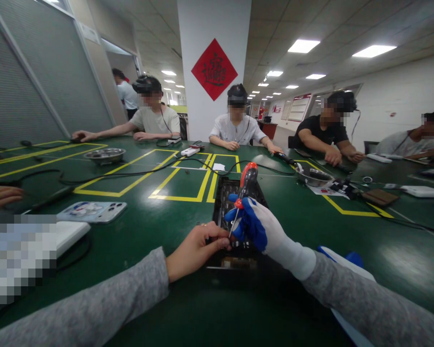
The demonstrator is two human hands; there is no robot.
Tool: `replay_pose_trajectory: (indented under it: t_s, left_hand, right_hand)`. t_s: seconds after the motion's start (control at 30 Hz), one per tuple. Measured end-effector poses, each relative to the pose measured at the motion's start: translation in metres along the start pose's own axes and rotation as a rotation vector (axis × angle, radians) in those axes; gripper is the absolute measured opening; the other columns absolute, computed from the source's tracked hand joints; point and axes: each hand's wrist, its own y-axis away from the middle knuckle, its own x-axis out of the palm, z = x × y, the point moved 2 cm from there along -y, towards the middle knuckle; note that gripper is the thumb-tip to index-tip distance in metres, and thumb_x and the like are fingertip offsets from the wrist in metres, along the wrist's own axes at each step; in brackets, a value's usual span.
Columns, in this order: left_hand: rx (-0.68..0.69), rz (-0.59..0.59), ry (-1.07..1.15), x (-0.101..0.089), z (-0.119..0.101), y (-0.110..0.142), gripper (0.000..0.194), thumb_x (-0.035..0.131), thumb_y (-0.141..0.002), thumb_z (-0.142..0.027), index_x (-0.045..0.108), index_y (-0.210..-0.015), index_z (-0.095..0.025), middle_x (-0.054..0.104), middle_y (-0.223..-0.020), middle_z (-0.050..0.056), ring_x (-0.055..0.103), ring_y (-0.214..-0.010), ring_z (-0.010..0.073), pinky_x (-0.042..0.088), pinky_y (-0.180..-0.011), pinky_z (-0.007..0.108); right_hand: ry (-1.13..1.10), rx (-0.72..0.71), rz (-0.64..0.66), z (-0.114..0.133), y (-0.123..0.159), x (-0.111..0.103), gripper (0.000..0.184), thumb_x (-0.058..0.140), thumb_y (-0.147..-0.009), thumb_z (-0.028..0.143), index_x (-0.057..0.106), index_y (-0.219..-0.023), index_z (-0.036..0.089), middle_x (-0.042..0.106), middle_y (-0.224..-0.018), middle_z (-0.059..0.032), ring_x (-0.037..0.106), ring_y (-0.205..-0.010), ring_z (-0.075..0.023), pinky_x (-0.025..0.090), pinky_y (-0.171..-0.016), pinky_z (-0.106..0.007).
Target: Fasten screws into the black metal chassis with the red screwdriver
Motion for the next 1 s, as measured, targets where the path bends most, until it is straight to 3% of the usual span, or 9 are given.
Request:
replay_pose_trajectory:
  t_s: [0.23, 0.57, 0.8, 1.0]
  left_hand:
    - [-0.079, -0.083, 0.040, 0.0007, 0.0017, 0.0000, 0.018, 0.060, -0.079, -0.032, 0.064, -0.085, -0.015, 0.064, -0.084, 0.002, 0.056, -0.076, 0.0138, 0.044, -0.072, 0.026]
    - [0.015, -0.004, -0.008, -0.0010, -0.0038, 0.0006, 0.022, 0.049, -0.088, -0.029, 0.067, -0.089, -0.017, 0.064, -0.082, 0.002, 0.056, -0.080, 0.0140, 0.043, -0.076, 0.027]
    - [-0.101, -0.066, 0.067, 0.0016, 0.0006, 0.0004, 0.022, 0.062, -0.078, -0.033, 0.061, -0.090, -0.014, 0.059, -0.075, 0.000, 0.054, -0.068, 0.0115, 0.043, -0.065, 0.024]
    - [-0.077, -0.051, 0.067, 0.0014, -0.0010, 0.0013, 0.018, 0.059, -0.081, -0.032, 0.061, -0.084, -0.013, 0.061, -0.076, 0.000, 0.055, -0.070, 0.0120, 0.045, -0.068, 0.024]
  right_hand:
    - [0.024, -0.057, -0.015, 0.0008, 0.0009, 0.0013, 0.037, 0.056, -0.082, 0.040, 0.054, -0.111, 0.017, 0.067, -0.077, -0.0038, 0.059, -0.049, -0.0093, 0.048, -0.046, -0.021]
    - [0.015, -0.055, 0.021, 0.0004, 0.0000, -0.0017, 0.040, 0.050, -0.085, 0.042, 0.049, -0.118, 0.019, 0.067, -0.075, -0.0035, 0.059, -0.046, -0.0115, 0.049, -0.043, -0.023]
    - [0.041, -0.076, -0.024, 0.0028, 0.0008, 0.0001, 0.038, 0.052, -0.084, 0.043, 0.052, -0.115, 0.020, 0.066, -0.072, -0.0019, 0.057, -0.046, -0.0095, 0.045, -0.042, -0.020]
    - [0.037, -0.041, 0.000, 0.0018, 0.0004, 0.0001, 0.040, 0.051, -0.084, 0.045, 0.050, -0.115, 0.021, 0.067, -0.073, -0.0028, 0.058, -0.047, -0.0107, 0.046, -0.042, -0.021]
